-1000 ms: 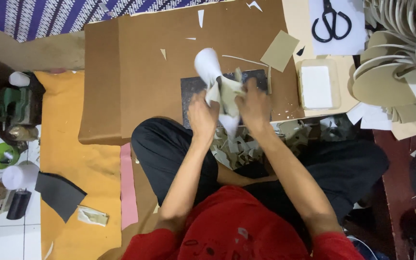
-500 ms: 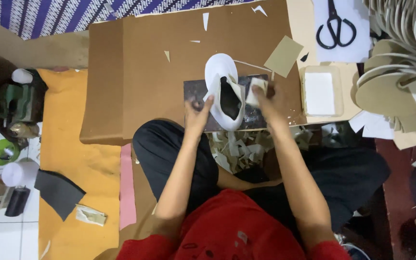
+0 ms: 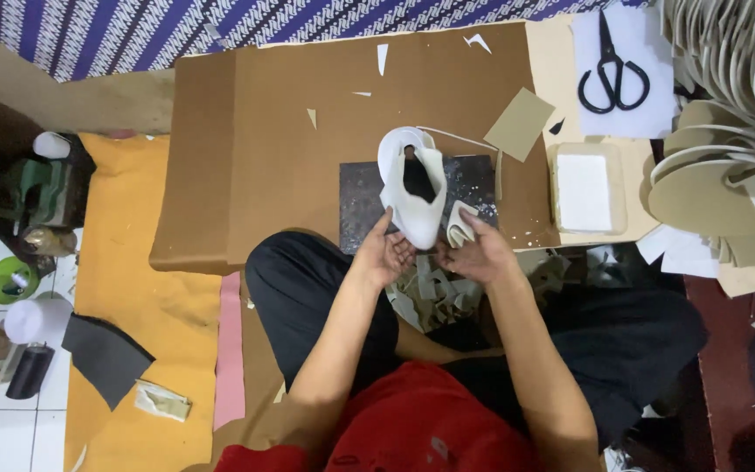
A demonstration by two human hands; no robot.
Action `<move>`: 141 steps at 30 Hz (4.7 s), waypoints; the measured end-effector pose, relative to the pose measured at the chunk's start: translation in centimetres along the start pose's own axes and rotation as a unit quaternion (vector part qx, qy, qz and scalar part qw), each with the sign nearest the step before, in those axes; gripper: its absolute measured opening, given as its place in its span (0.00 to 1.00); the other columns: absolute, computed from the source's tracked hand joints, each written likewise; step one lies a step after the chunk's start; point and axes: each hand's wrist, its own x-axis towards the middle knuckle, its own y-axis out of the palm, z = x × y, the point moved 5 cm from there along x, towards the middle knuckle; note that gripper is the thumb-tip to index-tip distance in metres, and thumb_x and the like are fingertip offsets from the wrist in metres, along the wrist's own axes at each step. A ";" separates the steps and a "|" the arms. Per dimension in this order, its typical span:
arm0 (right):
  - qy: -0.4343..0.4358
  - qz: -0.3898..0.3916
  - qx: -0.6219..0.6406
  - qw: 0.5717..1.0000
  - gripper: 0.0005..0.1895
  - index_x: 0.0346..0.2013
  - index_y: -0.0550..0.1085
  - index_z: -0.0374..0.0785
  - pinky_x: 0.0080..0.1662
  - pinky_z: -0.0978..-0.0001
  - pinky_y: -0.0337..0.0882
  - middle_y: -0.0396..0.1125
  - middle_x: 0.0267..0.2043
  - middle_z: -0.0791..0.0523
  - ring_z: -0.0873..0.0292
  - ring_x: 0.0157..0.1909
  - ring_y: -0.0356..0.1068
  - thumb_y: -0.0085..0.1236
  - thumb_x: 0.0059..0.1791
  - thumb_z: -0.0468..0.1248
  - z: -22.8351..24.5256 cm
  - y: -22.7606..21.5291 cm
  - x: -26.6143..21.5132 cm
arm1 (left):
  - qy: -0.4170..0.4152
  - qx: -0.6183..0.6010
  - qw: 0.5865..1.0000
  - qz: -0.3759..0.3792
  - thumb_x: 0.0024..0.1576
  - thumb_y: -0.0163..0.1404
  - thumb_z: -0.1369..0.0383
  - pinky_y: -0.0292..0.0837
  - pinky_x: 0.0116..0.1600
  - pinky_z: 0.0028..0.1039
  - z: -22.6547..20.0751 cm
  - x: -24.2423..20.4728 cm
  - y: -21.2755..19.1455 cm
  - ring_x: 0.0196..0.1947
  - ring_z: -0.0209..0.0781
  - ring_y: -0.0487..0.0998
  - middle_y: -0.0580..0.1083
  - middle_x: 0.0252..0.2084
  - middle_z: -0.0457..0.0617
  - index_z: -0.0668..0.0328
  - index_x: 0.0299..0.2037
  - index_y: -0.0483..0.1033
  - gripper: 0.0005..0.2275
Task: Applying glue to the edges of leather components and folding them for assembly.
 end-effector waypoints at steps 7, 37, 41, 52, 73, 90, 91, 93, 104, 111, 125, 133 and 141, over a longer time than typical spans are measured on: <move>-0.066 0.022 -0.041 0.997 0.14 0.36 0.77 0.43 0.38 0.62 0.60 0.73 0.33 0.58 0.54 0.36 0.71 0.72 0.44 0.46 0.4 0.6 1.5 | 0.011 -0.254 0.963 0.086 0.54 0.62 0.50 0.70 0.59 0.45 -3.4 -0.9 2.6 0.51 0.55 0.78 0.77 0.45 0.57 0.67 0.48 0.71 0.26; -0.199 0.055 -0.199 0.958 0.20 0.59 0.68 0.28 0.68 0.37 0.56 0.59 0.72 0.42 0.36 0.73 0.57 0.51 0.53 0.34 -0.6 1.8 1.7 | 0.579 0.149 0.685 -0.417 0.61 0.56 0.48 0.57 0.73 0.52 -38.3 0.7 -22.8 0.68 0.66 0.65 0.66 0.64 0.72 0.63 0.64 0.67 0.30; -0.181 0.026 -0.220 0.958 0.23 0.63 0.66 0.28 0.65 0.53 0.63 0.64 0.67 0.46 0.46 0.69 0.63 0.44 0.52 0.31 -0.5 2.7 0.0 | 0.619 0.325 0.553 -0.453 0.57 0.53 0.51 0.50 0.70 0.53 -33.8 -4.0 -15.2 0.72 0.65 0.54 0.51 0.72 0.66 0.63 0.71 0.47 0.39; -0.167 -0.004 -0.205 0.965 0.25 0.63 0.65 0.27 0.67 0.50 0.62 0.63 0.68 0.44 0.44 0.69 0.62 0.44 0.51 0.31 -1.0 2.8 -1.0 | 0.683 0.259 0.492 -0.472 0.53 0.54 0.67 0.64 0.64 0.44 -35.8 -3.2 -16.9 0.59 0.63 0.70 0.68 0.59 0.63 0.67 0.62 0.63 0.26; -0.164 -0.016 -0.218 0.962 0.26 0.64 0.66 0.27 0.62 0.47 0.62 0.63 0.68 0.45 0.45 0.71 0.61 0.44 0.51 0.31 -0.7 0.1 -0.6 | 0.686 0.322 0.436 -0.486 0.53 0.66 0.54 0.58 0.71 0.55 -34.9 -6.2 -16.7 0.73 0.71 0.53 0.49 0.75 0.67 0.61 0.73 0.47 0.45; -0.168 -0.007 -0.196 0.966 0.25 0.64 0.65 0.25 0.62 0.46 0.62 0.63 0.68 0.42 0.42 0.71 0.61 0.42 0.52 0.30 -0.5 -0.1 -1.4 | 0.489 0.588 0.485 -0.424 0.61 0.49 0.58 0.53 0.64 0.54 -41.7 -4.1 -13.2 0.43 0.52 0.76 0.80 0.37 0.48 0.56 0.41 0.77 0.12; -0.166 -0.008 -0.197 0.966 0.25 0.64 0.65 0.25 0.62 0.46 0.62 0.63 0.68 0.42 0.42 0.71 0.61 0.42 0.52 0.30 -0.5 -0.5 -1.4 | 0.486 0.588 0.487 -0.425 0.61 0.49 0.58 0.53 0.64 0.54 -41.6 -3.5 -14.1 0.43 0.52 0.76 0.80 0.37 0.48 0.56 0.41 0.77 0.12; -0.157 -0.012 -0.196 0.968 0.23 0.61 0.67 0.28 0.65 0.47 0.59 0.65 0.67 0.46 0.45 0.71 0.62 0.45 0.51 0.32 -0.5 -0.9 -1.0 | 0.401 0.718 0.362 -0.439 0.64 0.36 0.45 0.48 0.62 0.51 -41.6 -1.6 -14.9 0.43 0.60 0.75 0.79 0.44 0.59 0.63 0.58 0.70 0.28; -0.156 -0.025 -0.184 0.970 0.25 0.64 0.65 0.24 0.63 0.50 0.61 0.63 0.66 0.42 0.45 0.69 0.62 0.43 0.52 0.30 -0.5 -0.6 -1.8 | 0.415 0.669 0.340 -0.514 0.61 0.44 0.56 0.50 0.62 0.53 -42.9 -3.9 -14.0 0.35 0.61 0.77 0.80 0.32 0.58 0.53 0.58 0.72 0.18; -0.154 -0.034 -0.187 0.970 0.26 0.63 0.66 0.26 0.67 0.46 0.58 0.64 0.67 0.43 0.44 0.70 0.61 0.43 0.51 0.32 -0.1 -0.1 -2.8 | 0.266 0.702 0.439 -0.494 0.59 0.47 0.57 0.35 0.69 0.62 -43.6 0.2 -18.6 0.41 0.60 0.82 0.81 0.39 0.61 0.65 0.50 0.72 0.18; -0.209 -0.001 -0.140 0.968 0.17 0.55 0.72 0.28 0.57 0.55 0.68 0.70 0.55 0.47 0.51 0.55 0.70 0.53 0.51 0.29 -0.6 -0.3 -3.9 | 0.365 0.644 0.441 -0.507 0.62 0.51 0.49 0.55 0.57 0.62 -43.2 -0.1 -16.2 0.46 0.62 0.79 0.79 0.44 0.63 0.63 0.53 0.69 0.23; -0.304 -0.034 -0.217 0.927 0.13 0.42 0.80 0.37 0.42 0.71 0.73 0.72 0.35 0.58 0.63 0.37 0.72 0.72 0.45 0.36 1.3 -8.3 1.7 | 0.622 0.591 0.422 -0.292 0.65 0.57 0.72 0.63 0.55 0.52 -26.0 -6.9 2.4 0.45 0.67 0.79 0.78 0.40 0.67 0.70 0.46 0.79 0.06; -0.407 -0.059 -0.475 0.778 0.28 0.50 0.76 0.34 0.53 0.48 0.73 0.74 0.45 0.42 0.42 0.51 0.75 0.72 0.45 0.50 5.0 -6.4 3.3 | 0.561 0.728 0.388 0.065 0.60 0.52 0.63 0.59 0.64 0.38 -6.2 4.8 23.2 0.48 0.45 0.80 0.80 0.40 0.44 0.46 0.39 0.80 0.04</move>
